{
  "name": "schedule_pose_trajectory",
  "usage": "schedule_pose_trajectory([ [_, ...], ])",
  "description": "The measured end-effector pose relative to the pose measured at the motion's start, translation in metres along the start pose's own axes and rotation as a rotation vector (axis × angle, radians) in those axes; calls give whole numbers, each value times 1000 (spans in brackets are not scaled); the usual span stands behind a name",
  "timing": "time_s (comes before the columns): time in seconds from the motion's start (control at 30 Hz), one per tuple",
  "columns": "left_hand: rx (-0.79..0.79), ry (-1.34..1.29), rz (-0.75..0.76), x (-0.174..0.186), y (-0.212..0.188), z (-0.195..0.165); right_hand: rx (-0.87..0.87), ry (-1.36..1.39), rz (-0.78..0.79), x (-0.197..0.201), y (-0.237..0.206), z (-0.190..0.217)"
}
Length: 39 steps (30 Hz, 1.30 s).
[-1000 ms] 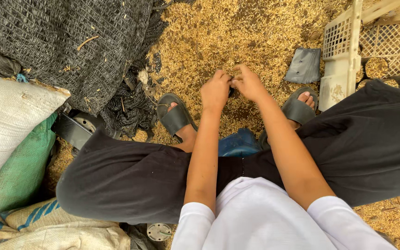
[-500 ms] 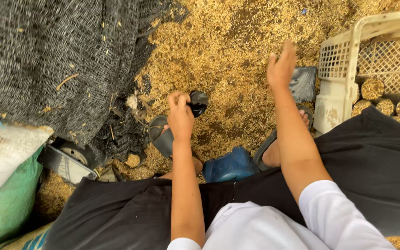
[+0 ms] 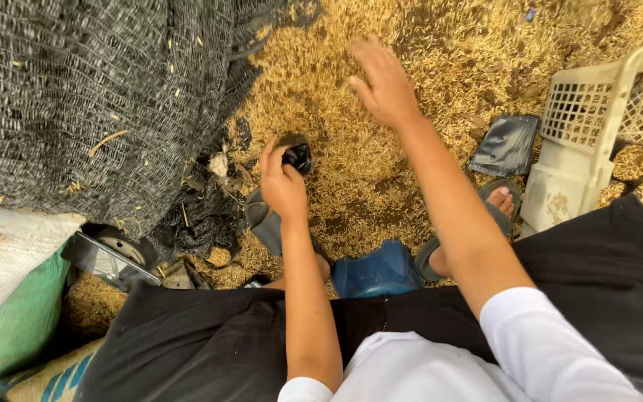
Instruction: The person scoops loose sawdust from the floor, packs it into a small black plastic mold, and compresses it by hand to form a compacted pellet. The finished pellet is then placed into a nearby white crate.
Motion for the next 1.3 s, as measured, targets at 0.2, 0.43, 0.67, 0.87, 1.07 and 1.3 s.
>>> schedule_pose_trajectory([
  [0.2, 4, -42, 45, -5, 0, -14, 541, -107, 372, -24, -53, 34],
  [0.43, -106, -93, 198, -7, -5, -28, 731, -557, 252, -66, -148, 11],
  [0.67, -184, -11, 333, -30, -26, -74, -570, 698, 3, -26, -119, 6],
  [0.87, -212, -66, 484, -60, -43, -84, -522, 810, -42, 10, -107, 29],
  [1.07, -194, -155, 480, -66, -49, -68, -478, 803, -22, 29, -124, 29],
  [1.3, -151, -267, 524, -54, -51, -72, -497, 707, -23, 34, -137, 29],
])
Point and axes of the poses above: each hand's wrist, its own y-axis towards the middle knuckle, its own x-axis out of the back of the hand, z = x × y, the point moved 3 cm from there along y, towards the middle knuckle, and after that the axes turned 8 degrees about x, right-handed, at the moved point
